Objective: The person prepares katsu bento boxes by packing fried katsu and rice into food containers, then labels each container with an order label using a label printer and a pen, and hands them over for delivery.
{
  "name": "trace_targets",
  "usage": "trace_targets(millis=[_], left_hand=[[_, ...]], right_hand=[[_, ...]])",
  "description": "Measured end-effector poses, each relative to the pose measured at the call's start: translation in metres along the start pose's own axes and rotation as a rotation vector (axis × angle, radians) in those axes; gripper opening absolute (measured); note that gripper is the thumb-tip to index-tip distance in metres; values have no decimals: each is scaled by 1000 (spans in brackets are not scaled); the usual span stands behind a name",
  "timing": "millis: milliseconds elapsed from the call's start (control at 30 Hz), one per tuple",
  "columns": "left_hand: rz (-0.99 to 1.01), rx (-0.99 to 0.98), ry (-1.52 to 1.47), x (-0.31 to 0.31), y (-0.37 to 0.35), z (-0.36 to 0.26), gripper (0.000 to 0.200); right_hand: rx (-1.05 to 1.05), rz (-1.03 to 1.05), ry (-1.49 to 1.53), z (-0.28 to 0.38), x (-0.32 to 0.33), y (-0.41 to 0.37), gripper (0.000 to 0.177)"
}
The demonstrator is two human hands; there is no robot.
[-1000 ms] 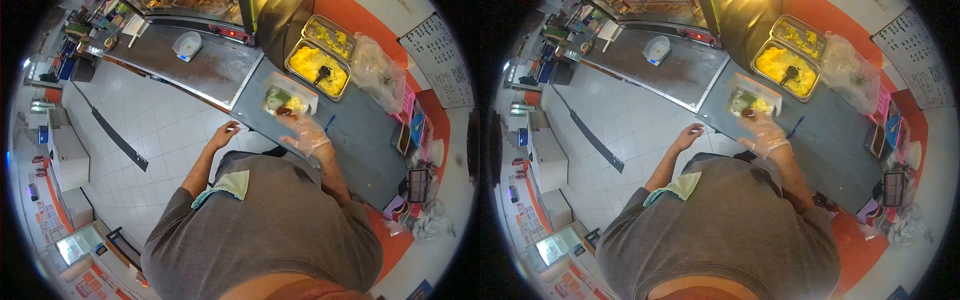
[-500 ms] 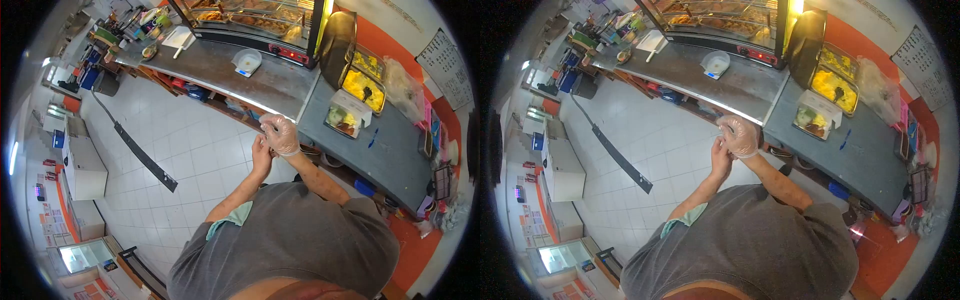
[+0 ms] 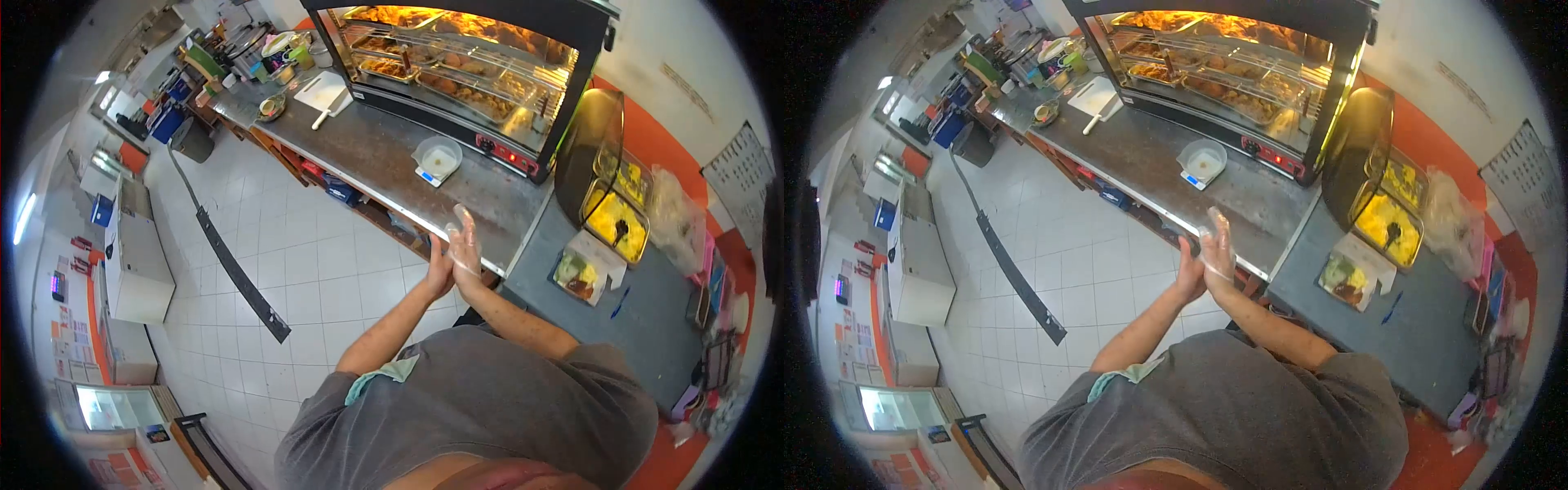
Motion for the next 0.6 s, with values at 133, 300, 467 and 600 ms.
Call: trace_targets(millis=[133, 300, 467, 600], left_hand=[[-153, 73, 71, -12, 68, -14, 105], [-2, -71, 150, -36, 151, -3, 90], [59, -77, 328, -38, 204, 2, 85], [191, 3, 321, -21, 237, -2, 83]], right_hand=[[-247, 19, 329, -32, -11, 60, 53], [-282, 31, 202, -50, 12, 124, 55], [-193, -68, 185, -21, 5, 154, 55], [-170, -211, 252, -55, -12, 176, 55]])
Point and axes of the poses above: each hand's wrist, its own y-axis towards the middle knuckle, its own x-axis out of the back of the hand, z = x × y, the point moved 10 cm from there along y, towards the middle knuckle, and after that the axes turned 15 degrees about -z, right-handed, at the moved point
